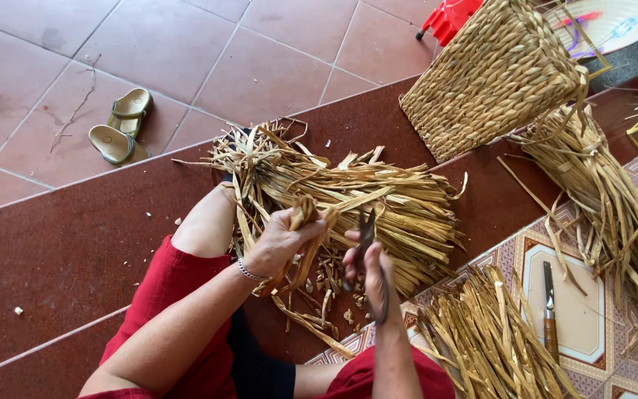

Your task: The person sits on the floor and uses a knife to split dried palm leaves into thinner strips. They hold a bundle of leaves, split individual strands with the knife, and place the finished strips into a pile.

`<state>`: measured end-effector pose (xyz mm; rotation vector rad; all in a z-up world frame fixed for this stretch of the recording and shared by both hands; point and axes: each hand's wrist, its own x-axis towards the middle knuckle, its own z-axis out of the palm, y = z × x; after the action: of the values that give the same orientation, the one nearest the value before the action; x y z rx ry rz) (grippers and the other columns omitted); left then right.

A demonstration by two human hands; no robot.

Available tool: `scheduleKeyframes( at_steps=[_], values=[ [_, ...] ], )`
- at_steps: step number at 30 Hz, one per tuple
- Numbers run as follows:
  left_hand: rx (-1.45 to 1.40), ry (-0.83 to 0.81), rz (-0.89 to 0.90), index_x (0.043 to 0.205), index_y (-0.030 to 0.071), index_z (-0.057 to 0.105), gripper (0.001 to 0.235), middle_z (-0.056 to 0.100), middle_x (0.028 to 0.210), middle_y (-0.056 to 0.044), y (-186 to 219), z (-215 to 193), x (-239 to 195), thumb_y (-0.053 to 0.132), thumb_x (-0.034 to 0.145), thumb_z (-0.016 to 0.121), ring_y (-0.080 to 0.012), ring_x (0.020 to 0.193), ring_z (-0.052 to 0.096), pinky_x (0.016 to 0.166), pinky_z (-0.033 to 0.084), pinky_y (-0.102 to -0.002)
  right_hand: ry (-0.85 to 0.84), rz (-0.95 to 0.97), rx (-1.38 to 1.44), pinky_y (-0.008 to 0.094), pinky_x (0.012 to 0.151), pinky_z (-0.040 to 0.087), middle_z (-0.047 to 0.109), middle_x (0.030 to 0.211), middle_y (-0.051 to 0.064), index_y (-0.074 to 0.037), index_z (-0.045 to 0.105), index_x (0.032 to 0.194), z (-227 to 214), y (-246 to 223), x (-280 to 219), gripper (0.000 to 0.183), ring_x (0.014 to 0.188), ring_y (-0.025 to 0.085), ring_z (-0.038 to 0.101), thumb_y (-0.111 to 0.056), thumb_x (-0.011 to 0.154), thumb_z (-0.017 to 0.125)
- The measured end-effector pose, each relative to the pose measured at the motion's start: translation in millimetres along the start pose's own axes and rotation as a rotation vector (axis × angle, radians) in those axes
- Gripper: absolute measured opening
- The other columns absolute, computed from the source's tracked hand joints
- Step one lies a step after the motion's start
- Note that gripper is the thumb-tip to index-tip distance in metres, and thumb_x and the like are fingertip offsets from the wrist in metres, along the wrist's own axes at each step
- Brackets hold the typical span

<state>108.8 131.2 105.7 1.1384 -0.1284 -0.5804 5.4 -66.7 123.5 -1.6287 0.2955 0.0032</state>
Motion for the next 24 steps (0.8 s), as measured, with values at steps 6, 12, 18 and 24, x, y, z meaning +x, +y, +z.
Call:
scheduleKeyframes(
  at_steps=[6, 12, 18, 24],
  values=[
    [0.029, -0.165, -0.005, 0.098, -0.001, 0.071, 0.01, 0.071, 0.085, -0.002, -23, 34, -7, 0.008, 0.102, 0.071, -0.0092, 0.078, 0.07, 0.078, 0.069, -0.032, 0.045, -0.005, -0.036, 0.023, 0.055, 0.044, 0.058, 0.078, -0.003, -0.004, 0.062, 0.128, 11, 15, -52, 0.089, 0.067, 0.006, 0.056, -0.079, 0.091, 0.03],
    [0.155, -0.166, -0.101, 0.103, 0.003, 0.076, 0.012, 0.075, 0.09, 0.001, -36, 54, -10, 0.01, 0.094, 0.072, -0.0055, 0.081, 0.07, 0.076, 0.065, -0.027, 0.138, -0.052, -0.236, 0.028, 0.054, 0.042, 0.052, 0.066, 0.002, -0.008, 0.064, 0.128, 6, 30, -67, 0.074, 0.058, 0.011, 0.051, -0.066, 0.099, 0.03],
    [0.327, -0.097, -0.055, 0.095, 0.004, 0.076, 0.011, 0.072, 0.075, 0.004, -45, 58, -10, 0.015, 0.093, 0.077, -0.0028, 0.068, 0.063, 0.058, 0.053, -0.024, 0.184, -0.225, -0.387, 0.039, 0.062, 0.05, 0.058, 0.073, 0.007, -0.004, 0.061, 0.126, 3, 34, -69, 0.072, 0.066, 0.023, 0.063, -0.063, 0.106, 0.025],
    [0.302, -0.085, -0.075, 0.092, 0.005, 0.074, 0.008, 0.069, 0.072, 0.004, -60, 53, -6, 0.012, 0.093, 0.075, -0.0025, 0.064, 0.06, 0.056, 0.052, -0.024, 0.22, -0.225, -0.364, 0.041, 0.063, 0.049, 0.059, 0.067, 0.013, -0.004, 0.064, 0.116, 8, 43, -68, 0.07, 0.064, 0.028, 0.065, -0.06, 0.106, 0.022]
  ],
)
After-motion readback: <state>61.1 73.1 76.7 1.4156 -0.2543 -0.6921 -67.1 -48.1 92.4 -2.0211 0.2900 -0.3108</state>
